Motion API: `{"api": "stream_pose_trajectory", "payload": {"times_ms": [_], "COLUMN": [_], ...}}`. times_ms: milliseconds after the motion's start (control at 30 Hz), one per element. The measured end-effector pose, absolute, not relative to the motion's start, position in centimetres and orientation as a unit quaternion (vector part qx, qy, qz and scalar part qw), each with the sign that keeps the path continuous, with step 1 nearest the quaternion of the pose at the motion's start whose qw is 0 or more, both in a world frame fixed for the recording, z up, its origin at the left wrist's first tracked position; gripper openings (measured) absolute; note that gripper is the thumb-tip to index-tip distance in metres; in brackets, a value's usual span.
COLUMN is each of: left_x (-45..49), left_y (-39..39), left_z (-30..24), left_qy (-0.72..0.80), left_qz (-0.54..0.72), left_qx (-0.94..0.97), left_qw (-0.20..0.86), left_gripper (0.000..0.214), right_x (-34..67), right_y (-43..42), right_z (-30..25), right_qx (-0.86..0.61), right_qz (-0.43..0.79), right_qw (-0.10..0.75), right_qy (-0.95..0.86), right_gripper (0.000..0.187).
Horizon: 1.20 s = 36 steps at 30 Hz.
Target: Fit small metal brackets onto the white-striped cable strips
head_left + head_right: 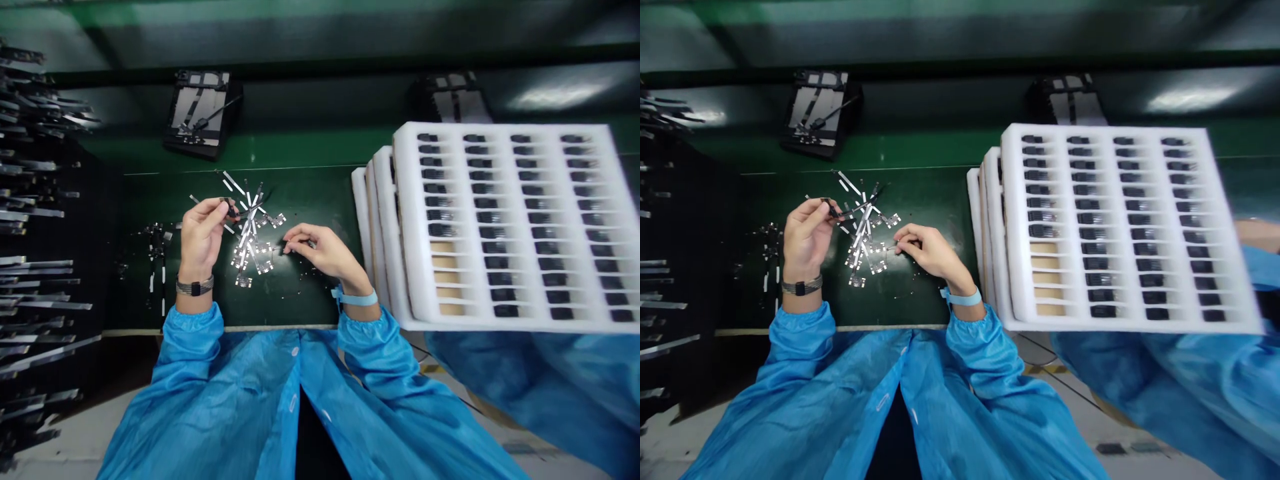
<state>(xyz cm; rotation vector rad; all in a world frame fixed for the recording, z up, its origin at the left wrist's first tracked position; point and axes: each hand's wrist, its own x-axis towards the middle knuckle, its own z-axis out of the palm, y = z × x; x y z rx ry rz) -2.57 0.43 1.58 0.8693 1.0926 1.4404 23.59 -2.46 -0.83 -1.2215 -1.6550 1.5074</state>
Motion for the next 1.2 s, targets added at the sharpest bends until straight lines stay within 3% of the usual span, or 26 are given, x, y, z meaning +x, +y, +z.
{"api": "stream_pose_trajectory", "payload": {"times_ms": [200,500,933,1200], "left_x": [-3.2,-3.0,-1.3,-0.8], "left_y": [0.1,-0.8,-0.4,-0.2], "left_z": [2.1,2.6,1.1,0.5], "left_qy": [0.445,0.414,0.474,0.448], "left_qz": [0.580,0.408,0.311,0.297], "left_qx": [0.390,0.491,0.583,0.629], "left_qw": [0.560,0.649,0.582,0.562], "left_gripper": [0.027,0.030,0.022,0.018], "right_x": [23.9,24.1,23.3,22.6], "right_y": [-2.2,-2.1,-2.4,-2.7], "right_z": [-1.1,-1.0,-0.8,-0.6], "right_qx": [-0.466,-0.483,-0.465,-0.466], "right_qz": [0.589,0.575,0.500,0.514], "right_qw": [0.329,0.357,0.354,0.346], "right_qy": [-0.572,-0.555,-0.639,-0.632], "right_gripper": [0.028,0.037,0.019,0.015]}}
